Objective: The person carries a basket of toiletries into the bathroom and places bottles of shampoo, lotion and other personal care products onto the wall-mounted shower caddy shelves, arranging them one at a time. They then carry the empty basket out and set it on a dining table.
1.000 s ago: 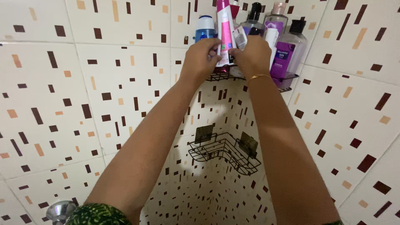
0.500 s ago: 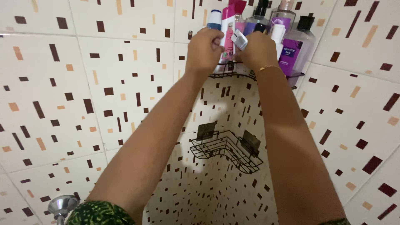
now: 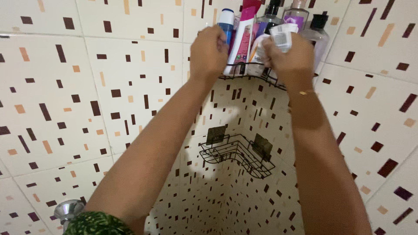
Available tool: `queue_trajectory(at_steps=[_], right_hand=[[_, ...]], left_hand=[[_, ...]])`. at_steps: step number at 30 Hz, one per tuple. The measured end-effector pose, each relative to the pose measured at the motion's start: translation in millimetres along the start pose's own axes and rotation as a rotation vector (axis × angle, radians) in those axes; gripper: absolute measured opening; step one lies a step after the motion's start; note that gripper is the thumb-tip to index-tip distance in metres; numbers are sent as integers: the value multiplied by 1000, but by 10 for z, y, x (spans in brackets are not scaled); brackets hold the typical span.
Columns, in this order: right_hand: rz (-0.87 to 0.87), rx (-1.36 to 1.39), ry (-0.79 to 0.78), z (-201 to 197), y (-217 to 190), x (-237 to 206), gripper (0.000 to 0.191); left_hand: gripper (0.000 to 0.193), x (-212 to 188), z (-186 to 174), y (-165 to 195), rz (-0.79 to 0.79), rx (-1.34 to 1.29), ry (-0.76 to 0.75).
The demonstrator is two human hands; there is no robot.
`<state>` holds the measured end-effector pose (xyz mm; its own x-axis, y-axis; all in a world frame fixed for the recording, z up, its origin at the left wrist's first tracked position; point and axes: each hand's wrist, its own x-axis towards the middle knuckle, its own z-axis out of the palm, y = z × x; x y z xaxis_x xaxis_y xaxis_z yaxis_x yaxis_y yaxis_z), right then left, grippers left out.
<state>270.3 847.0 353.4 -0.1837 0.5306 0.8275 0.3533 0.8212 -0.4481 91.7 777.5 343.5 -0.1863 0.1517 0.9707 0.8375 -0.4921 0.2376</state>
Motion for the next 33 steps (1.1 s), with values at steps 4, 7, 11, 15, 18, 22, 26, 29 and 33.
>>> queue_trajectory(at_steps=[4, 7, 11, 15, 18, 22, 26, 29, 33], right_hand=[[200, 162, 144, -421, 80, -386, 22], [296, 125, 146, -650, 142, -610, 26], [293, 364, 86, -754, 288, -873, 19], [352, 602, 14, -796, 527, -1252, 24], [441, 786, 7, -738, 709, -1565, 31], [635, 637, 19, -493, 890, -2004, 42], [703, 689, -45, -84, 983, -2461, 37], [682, 624, -148, 347, 1006, -2763, 28], [605, 468, -292, 727, 1042, -3001, 15]], left_hand=[[19, -87, -59, -63, 172, 71, -162], [37, -226, 56, -65, 570, 378, -128], [46, -532, 222, -101, 434, 309, -126], [47, -982, 268, -103, 383, 197, -156], [50, -1420, 160, -104, 255, 78, -273], [48, -2059, 35, -79, 73, -17, -454], [45, -2726, -140, -80, -228, -308, -633], [39, -3090, -147, -78, -382, -482, -675], [29, -3311, -165, -185, -799, -747, -802]])
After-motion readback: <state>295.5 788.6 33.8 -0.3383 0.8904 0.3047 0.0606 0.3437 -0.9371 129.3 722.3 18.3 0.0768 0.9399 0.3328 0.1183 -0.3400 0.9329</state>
